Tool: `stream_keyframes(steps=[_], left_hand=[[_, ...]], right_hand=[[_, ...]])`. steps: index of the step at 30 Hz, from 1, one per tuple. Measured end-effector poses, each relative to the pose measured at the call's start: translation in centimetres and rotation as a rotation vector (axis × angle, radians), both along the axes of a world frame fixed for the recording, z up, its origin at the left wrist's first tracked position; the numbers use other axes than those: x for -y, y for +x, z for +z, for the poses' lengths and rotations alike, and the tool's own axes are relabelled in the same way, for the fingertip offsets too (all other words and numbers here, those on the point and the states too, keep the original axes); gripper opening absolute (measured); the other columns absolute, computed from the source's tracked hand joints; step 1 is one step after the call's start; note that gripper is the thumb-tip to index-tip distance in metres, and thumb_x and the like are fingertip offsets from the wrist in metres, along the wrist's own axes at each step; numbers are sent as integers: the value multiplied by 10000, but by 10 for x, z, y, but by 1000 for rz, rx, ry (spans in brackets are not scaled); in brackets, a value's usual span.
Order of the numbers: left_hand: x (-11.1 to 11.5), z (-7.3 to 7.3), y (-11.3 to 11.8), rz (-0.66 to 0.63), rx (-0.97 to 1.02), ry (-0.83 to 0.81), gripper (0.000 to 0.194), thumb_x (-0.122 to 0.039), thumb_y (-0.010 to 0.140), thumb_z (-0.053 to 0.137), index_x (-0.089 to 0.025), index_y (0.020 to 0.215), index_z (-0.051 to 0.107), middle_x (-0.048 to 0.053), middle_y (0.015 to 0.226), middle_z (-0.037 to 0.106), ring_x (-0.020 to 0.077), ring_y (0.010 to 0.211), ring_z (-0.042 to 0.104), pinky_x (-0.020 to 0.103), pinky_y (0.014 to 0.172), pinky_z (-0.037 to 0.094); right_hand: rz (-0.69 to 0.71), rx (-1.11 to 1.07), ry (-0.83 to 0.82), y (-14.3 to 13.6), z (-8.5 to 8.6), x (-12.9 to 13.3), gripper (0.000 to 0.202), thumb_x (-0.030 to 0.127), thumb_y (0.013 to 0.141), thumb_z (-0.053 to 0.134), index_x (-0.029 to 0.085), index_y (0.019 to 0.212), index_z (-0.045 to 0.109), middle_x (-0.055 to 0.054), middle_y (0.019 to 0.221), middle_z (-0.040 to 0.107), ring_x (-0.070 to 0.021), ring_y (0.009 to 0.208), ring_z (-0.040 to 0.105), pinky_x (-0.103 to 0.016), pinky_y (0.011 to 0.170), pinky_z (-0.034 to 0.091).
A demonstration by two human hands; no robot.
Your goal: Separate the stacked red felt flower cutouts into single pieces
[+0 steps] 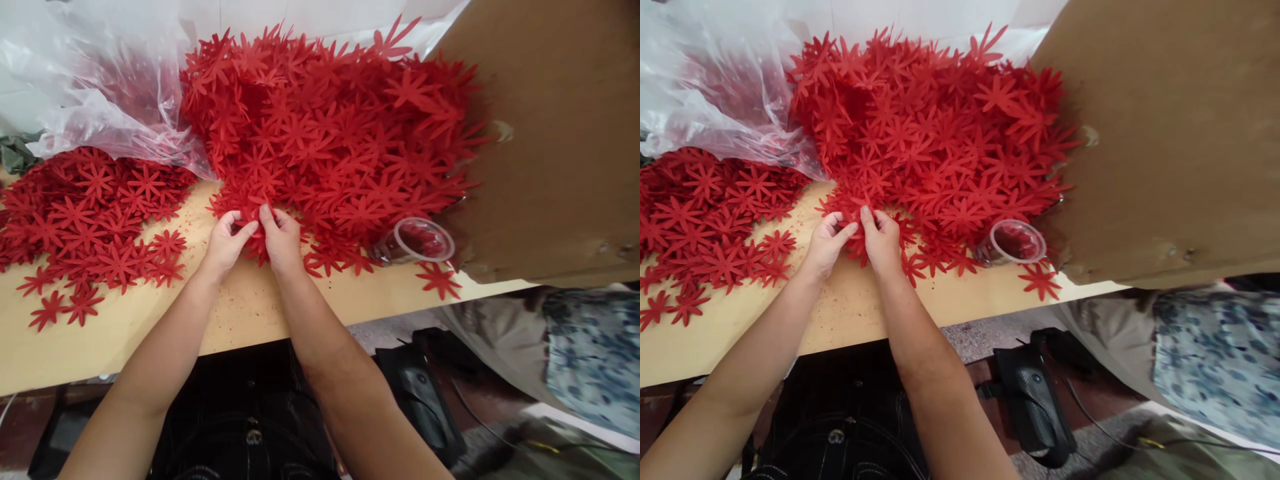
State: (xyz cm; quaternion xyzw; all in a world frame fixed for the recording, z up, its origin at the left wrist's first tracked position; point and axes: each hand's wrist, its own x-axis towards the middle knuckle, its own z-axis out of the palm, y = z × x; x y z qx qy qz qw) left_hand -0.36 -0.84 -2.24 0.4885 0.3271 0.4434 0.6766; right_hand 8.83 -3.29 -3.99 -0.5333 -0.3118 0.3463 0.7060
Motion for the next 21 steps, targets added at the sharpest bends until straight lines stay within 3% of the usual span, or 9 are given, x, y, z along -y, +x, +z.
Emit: stream_keyframes(steps=[3,7,10,14,21], left_hand=[[-1,-1,1,4,-11,5,203,-143,617,707,-166,760,565,-24,709,614,69,630,539,202,668,453],[-5,-1,0,99,-64,-42,131,-83,680,615,-164,760,550,-20,709,617,83,646,554,227,693,457],[-6,2,-1,144,-88,-56,111,-53,707,555,-158,733,533,-19,706,614,86,667,560,233,725,455],[-5,3,0,140,-83,-46,105,-58,727,526,-154,693,501,-29,668,590,74,636,542,215,704,445],[-5,3,-1,166,-22,-87,92,-106,700,590,-153,732,518,-38,683,600,60,637,550,198,703,446]], right_hand=[[-24,-39,7,-1,2,0,357,544,745,517,193,717,577,7,687,620,-105,653,578,-258,676,485],[158,-101,9,-6,5,3,381,514,613,670,219,821,548,10,792,639,-119,712,602,-265,669,514],[246,-115,57,-7,6,5,394,417,567,740,226,860,557,9,864,649,-122,780,609,-289,770,514],[239,-96,91,-7,5,5,283,373,609,720,222,808,587,14,819,651,-119,777,603,-308,832,490],[206,-136,111,-4,-2,0,336,339,545,761,235,812,586,21,832,659,-126,791,606,-311,829,494]])
